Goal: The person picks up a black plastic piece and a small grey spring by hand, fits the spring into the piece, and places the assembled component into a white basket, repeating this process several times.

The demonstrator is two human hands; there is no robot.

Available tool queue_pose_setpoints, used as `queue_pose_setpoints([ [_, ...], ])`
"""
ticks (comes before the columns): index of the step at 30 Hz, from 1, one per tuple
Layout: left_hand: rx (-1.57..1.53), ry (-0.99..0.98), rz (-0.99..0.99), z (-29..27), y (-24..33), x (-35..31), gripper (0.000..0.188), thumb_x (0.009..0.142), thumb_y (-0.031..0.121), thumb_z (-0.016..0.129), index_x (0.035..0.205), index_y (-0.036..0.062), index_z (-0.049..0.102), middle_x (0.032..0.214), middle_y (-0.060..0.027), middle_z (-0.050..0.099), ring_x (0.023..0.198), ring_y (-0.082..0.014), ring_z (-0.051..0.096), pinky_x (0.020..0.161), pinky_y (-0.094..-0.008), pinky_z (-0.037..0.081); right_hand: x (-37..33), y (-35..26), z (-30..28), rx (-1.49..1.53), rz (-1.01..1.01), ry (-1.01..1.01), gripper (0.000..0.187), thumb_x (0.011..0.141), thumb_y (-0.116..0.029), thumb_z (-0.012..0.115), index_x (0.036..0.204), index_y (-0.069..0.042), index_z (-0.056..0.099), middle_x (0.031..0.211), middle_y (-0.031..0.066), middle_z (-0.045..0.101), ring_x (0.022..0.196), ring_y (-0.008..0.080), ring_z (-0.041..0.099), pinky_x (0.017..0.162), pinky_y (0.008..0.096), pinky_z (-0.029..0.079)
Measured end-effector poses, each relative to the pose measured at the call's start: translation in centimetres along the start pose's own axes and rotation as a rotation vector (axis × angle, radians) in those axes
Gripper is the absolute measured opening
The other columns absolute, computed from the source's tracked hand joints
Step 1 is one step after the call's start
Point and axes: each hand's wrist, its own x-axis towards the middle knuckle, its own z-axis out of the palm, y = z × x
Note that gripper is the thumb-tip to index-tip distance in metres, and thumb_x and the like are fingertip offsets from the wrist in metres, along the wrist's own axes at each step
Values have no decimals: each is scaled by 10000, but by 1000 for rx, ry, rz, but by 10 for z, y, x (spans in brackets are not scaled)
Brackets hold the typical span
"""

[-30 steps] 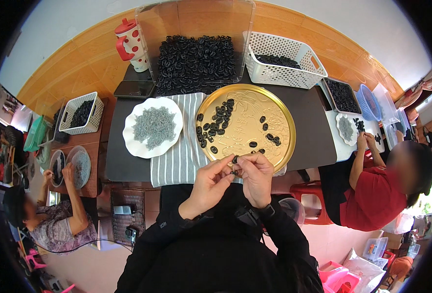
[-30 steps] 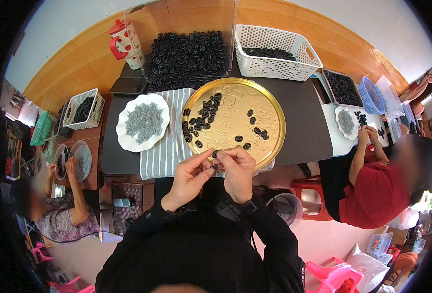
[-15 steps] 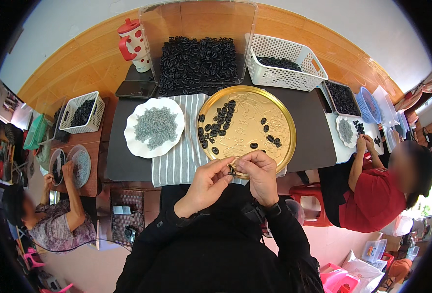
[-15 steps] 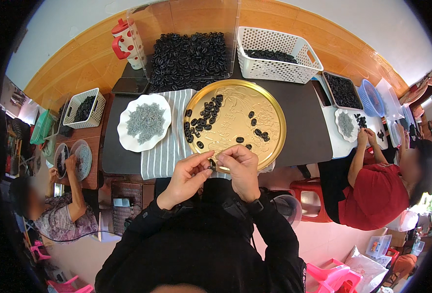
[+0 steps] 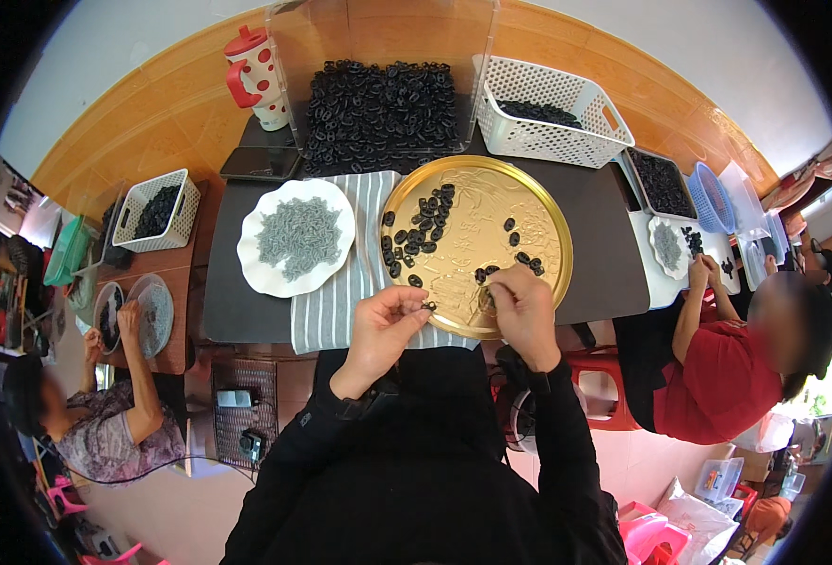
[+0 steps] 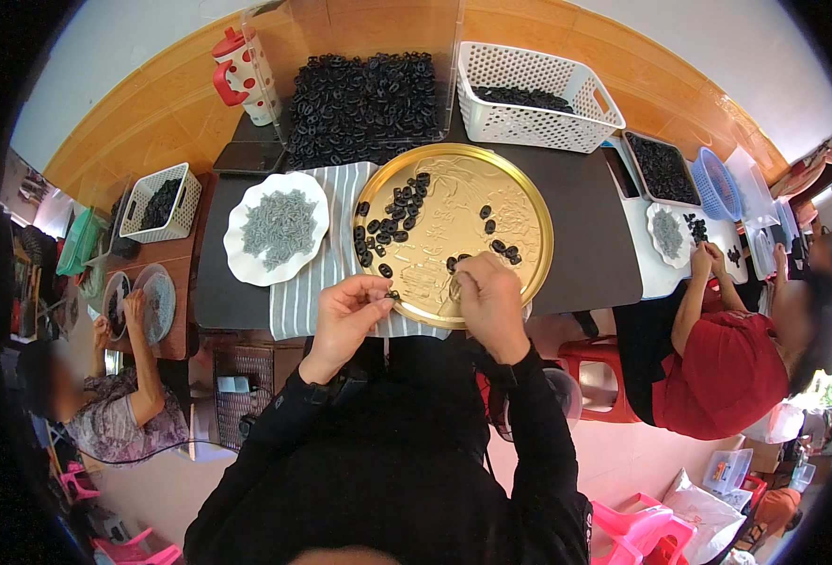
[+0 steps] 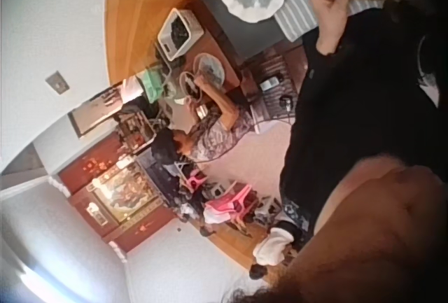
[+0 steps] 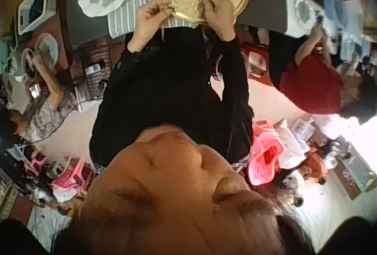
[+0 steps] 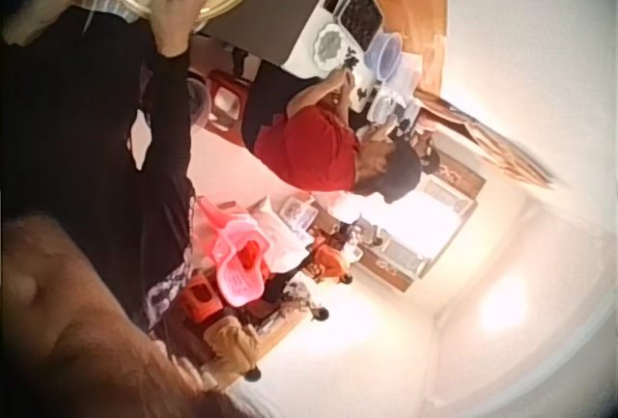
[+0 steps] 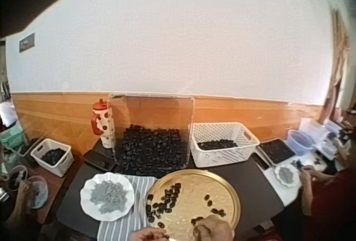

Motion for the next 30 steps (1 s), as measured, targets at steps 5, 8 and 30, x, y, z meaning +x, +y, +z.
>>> queue_pose_setpoints([
  [5,-52,-11,-17,0,2,-2,222,816,-55,644,1035,-21,633,828,-3,622,704,-38,538,599,-174,428,1,9,-29,-222,56,29,65,761,-13,602,812,-3,642,765,150,601,706,339,603,619,370,474],
  [8,-48,-19,-46,1,4,-3,231,812,-68,646,1039,-29,630,855,-14,621,747,-51,545,684,-189,455,3,8,-33,-262,40,11,73,765,-42,601,811,-13,648,770,149,599,717,342,606,629,382,478],
  [30,81,-9,80,3,2,-5,177,835,-29,631,1006,-15,674,834,-11,592,647,-33,511,540,-175,402,29,3,-4,-565,-238,-306,129,700,-68,661,791,-31,577,822,135,542,744,334,582,637,413,475],
])
